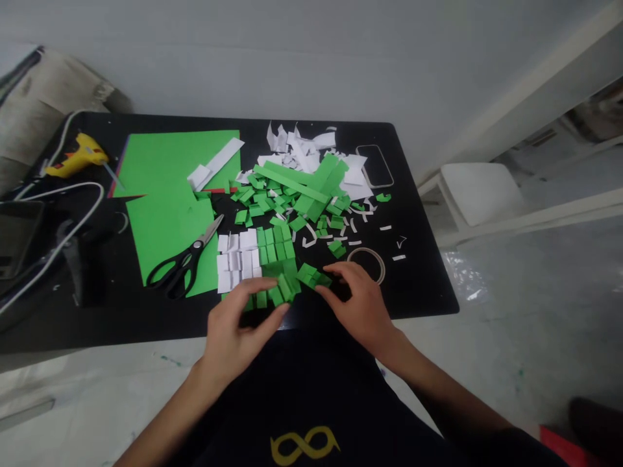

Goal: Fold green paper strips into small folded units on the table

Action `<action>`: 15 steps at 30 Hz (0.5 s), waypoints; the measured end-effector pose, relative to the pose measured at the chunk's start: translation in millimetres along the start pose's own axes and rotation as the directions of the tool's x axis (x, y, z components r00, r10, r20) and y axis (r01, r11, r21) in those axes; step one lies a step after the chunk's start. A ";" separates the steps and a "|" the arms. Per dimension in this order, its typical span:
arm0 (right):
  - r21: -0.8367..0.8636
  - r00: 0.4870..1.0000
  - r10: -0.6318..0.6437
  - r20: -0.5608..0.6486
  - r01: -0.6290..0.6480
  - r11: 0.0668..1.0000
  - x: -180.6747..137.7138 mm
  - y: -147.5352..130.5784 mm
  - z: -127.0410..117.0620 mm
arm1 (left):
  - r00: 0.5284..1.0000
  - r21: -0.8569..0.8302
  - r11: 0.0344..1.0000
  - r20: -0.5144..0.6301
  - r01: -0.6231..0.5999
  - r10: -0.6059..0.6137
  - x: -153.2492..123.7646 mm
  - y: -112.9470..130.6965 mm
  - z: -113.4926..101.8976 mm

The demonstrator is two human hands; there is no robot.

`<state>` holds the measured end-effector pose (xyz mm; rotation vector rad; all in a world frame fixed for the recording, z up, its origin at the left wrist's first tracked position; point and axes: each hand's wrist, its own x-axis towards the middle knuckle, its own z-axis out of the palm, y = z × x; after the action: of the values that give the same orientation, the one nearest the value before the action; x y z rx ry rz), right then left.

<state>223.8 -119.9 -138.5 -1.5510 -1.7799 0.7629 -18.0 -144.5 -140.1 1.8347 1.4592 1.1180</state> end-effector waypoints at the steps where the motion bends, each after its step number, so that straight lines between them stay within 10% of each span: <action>1: -0.062 1.000 -0.016 0.020 0.018 0.998 -1.1 2.7 2.2 | 0.997 -0.093 0.993 -0.014 0.077 -0.078 -1.3 -2.7 -3.5; 6: -0.169 0.989 -0.037 0.146 0.061 0.984 -3.8 9.3 9.9 | 0.938 -0.509 0.816 -0.045 0.275 -0.344 -3.0 -18.3 -18.7; 15: -0.088 0.986 -0.039 0.163 0.054 0.995 -0.2 12.7 4.4 | 0.877 -0.746 0.589 -0.015 0.310 -0.480 5.1 -30.9 -29.8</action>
<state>228.2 -118.4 -151.1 -1.5378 -1.9878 0.8135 -59.0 -133.7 -148.6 0.7852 1.1792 1.4109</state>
